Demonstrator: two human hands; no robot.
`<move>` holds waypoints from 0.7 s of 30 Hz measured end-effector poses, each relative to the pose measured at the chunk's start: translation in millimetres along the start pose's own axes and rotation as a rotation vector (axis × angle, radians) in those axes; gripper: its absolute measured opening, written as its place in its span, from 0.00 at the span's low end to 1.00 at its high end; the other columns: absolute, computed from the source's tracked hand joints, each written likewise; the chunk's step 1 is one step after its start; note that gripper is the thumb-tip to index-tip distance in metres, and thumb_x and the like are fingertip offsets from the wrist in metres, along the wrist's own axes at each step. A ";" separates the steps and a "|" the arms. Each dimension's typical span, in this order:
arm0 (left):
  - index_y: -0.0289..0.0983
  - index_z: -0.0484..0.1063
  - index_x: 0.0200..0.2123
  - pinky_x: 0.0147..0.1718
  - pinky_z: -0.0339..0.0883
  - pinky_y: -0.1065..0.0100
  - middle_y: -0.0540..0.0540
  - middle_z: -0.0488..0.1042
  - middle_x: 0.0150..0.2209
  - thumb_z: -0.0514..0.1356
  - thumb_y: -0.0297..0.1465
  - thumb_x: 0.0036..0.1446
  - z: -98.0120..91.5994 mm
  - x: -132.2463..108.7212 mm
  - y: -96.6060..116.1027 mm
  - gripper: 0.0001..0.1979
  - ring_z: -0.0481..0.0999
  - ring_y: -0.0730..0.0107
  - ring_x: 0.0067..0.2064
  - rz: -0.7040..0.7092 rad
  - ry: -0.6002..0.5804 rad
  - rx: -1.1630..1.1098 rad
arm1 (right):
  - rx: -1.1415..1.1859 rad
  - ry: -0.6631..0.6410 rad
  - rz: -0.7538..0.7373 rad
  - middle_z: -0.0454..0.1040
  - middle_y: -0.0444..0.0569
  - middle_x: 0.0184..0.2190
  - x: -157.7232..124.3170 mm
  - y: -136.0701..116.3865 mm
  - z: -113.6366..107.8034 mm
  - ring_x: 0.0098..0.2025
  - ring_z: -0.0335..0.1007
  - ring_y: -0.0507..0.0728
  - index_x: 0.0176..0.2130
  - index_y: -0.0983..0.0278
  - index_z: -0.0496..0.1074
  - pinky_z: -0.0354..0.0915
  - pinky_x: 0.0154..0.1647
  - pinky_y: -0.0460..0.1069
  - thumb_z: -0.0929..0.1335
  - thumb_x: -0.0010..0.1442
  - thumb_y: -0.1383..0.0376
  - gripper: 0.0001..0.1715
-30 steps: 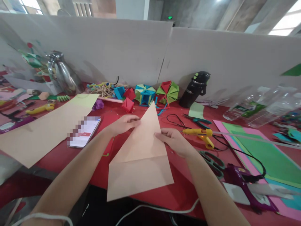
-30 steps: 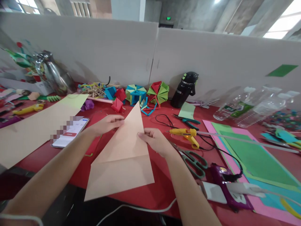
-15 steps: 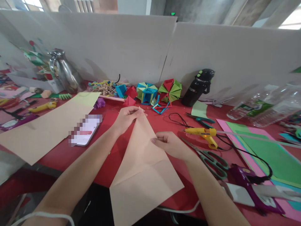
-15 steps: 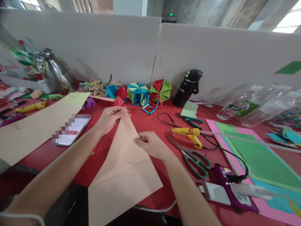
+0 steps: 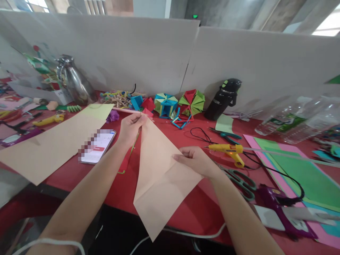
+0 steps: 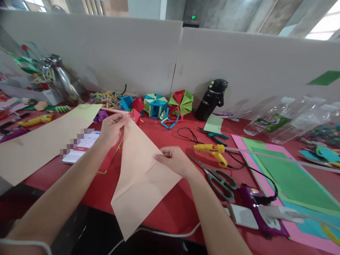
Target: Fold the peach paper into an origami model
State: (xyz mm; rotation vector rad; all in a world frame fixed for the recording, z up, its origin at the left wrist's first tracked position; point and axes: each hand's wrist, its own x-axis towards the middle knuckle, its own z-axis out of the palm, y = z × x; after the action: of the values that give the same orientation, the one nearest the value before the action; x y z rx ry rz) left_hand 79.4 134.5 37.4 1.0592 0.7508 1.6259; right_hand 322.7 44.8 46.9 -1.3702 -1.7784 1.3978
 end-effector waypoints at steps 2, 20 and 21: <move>0.35 0.78 0.32 0.31 0.69 0.70 0.49 0.77 0.27 0.72 0.37 0.40 -0.1 -0.5 0.9 0.16 0.75 0.73 0.28 0.000 0.002 0.010 | -0.008 0.007 -0.008 0.57 0.38 0.20 0.3 0.1 -0.3 0.22 0.51 0.47 0.26 0.65 0.66 0.47 0.21 0.44 0.70 0.53 0.47 0.25; 0.34 0.76 0.33 0.33 0.68 0.67 0.45 0.77 0.32 0.65 0.45 0.51 -2.8 -20.3 4.4 0.18 0.76 0.66 0.33 -0.376 -0.584 0.454 | 0.282 0.525 -0.074 0.75 0.46 0.25 7.7 4.4 -10.0 0.25 0.68 0.54 0.31 0.63 0.73 0.62 0.24 0.49 0.74 0.47 0.49 0.21; 0.35 0.76 0.33 0.32 0.67 0.67 0.45 0.77 0.31 0.64 0.45 0.51 -1.9 -20.2 3.5 0.18 0.75 0.66 0.33 -0.340 -0.558 0.494 | 0.308 0.554 -0.083 0.75 0.46 0.25 8.3 4.7 -11.2 0.25 0.68 0.54 0.31 0.63 0.73 0.62 0.25 0.49 0.74 0.46 0.49 0.21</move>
State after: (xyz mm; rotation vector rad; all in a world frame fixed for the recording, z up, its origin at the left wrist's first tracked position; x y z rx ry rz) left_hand 78.2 114.3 34.1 1.5493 0.9040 0.8048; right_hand 330.9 56.9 44.9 -1.3307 -1.1924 1.0564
